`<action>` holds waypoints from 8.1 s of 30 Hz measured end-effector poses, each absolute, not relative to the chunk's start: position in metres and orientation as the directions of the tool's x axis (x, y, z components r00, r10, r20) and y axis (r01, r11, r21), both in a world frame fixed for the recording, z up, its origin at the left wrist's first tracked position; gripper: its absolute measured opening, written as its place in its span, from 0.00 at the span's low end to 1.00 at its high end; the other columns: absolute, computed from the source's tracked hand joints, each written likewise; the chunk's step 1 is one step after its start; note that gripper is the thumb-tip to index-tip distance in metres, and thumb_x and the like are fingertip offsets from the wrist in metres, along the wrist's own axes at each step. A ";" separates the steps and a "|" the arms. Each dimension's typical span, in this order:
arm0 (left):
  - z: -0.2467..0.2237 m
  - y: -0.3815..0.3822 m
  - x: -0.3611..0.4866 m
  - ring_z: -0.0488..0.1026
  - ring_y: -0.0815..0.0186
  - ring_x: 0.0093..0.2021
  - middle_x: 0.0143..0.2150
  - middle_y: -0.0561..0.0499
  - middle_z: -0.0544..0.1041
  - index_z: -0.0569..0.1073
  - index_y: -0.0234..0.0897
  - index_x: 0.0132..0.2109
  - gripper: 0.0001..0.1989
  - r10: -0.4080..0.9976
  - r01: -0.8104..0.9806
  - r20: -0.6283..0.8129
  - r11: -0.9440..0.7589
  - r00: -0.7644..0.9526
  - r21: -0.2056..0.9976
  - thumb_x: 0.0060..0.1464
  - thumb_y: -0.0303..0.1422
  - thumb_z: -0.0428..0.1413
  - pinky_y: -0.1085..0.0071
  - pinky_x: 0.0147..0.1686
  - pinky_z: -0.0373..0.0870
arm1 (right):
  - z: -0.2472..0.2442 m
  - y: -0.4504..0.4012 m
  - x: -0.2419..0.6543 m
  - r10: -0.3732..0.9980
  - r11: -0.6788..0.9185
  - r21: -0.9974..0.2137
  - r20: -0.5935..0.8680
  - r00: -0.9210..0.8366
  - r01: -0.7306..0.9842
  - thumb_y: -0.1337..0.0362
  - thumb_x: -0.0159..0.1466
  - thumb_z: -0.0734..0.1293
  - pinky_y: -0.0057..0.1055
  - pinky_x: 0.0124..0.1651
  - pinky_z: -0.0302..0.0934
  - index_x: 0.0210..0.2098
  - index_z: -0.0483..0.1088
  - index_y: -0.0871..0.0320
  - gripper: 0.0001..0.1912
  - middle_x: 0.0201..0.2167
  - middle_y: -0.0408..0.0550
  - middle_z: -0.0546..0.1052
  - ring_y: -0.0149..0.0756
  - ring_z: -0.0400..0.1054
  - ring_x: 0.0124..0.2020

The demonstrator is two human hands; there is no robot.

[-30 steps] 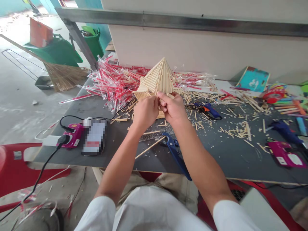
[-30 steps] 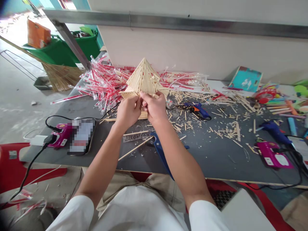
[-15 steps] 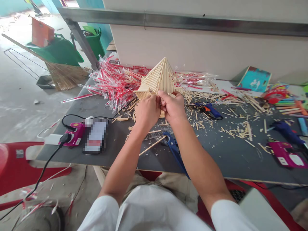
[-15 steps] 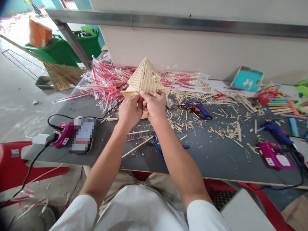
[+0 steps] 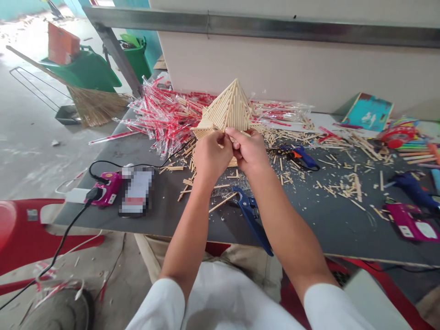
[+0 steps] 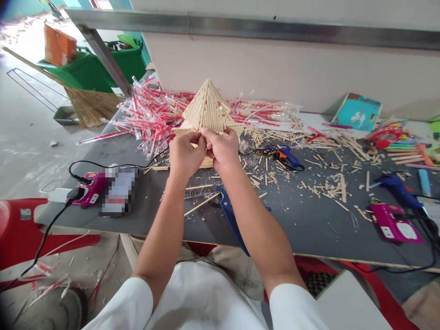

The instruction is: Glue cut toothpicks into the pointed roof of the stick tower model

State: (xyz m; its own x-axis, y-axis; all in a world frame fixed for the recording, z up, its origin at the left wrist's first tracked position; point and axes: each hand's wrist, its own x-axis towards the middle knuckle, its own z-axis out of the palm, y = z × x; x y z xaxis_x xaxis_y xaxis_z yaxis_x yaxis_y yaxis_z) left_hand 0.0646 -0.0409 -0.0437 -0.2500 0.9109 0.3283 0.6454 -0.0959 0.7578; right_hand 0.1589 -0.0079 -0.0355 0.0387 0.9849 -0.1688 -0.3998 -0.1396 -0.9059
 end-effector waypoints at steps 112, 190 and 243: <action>-0.119 -0.088 0.050 0.71 0.68 0.28 0.30 0.51 0.76 0.76 0.38 0.35 0.11 0.732 0.640 0.396 -0.679 0.555 0.358 0.63 0.29 0.50 0.69 0.27 0.56 | -0.139 -0.100 0.241 0.965 0.149 -0.988 0.137 -0.223 0.037 0.49 0.69 0.70 0.28 0.29 0.64 0.41 0.72 0.54 0.14 0.29 0.41 0.76 0.29 0.69 0.26; -0.134 -0.086 0.053 0.75 0.71 0.24 0.30 0.52 0.78 0.76 0.35 0.43 0.16 0.942 0.174 0.137 -0.197 0.306 0.965 0.65 0.45 0.60 0.76 0.25 0.72 | -0.150 -0.100 0.241 0.968 0.185 -0.976 0.200 -0.149 -0.111 0.52 0.65 0.74 0.27 0.29 0.65 0.42 0.73 0.53 0.13 0.44 0.46 0.78 0.29 0.71 0.32; -0.129 -0.087 0.044 0.75 0.73 0.28 0.35 0.53 0.83 0.82 0.38 0.41 0.02 0.772 0.405 0.610 -0.622 0.179 0.670 0.62 0.31 0.64 0.76 0.30 0.72 | -0.127 -0.177 0.306 0.927 0.261 -0.251 -0.203 -0.314 0.932 0.36 0.53 0.76 0.60 0.69 0.59 0.75 0.47 0.70 0.67 0.72 0.72 0.56 0.70 0.52 0.71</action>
State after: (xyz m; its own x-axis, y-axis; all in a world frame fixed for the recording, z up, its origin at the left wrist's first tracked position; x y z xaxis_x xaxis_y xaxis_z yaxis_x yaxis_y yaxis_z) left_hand 0.0443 -0.0866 -0.1289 0.1787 0.7723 0.6096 0.4049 -0.6224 0.6698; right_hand 0.3060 -0.1772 -0.1267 -0.3144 0.9274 -0.2027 0.9321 0.2612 -0.2507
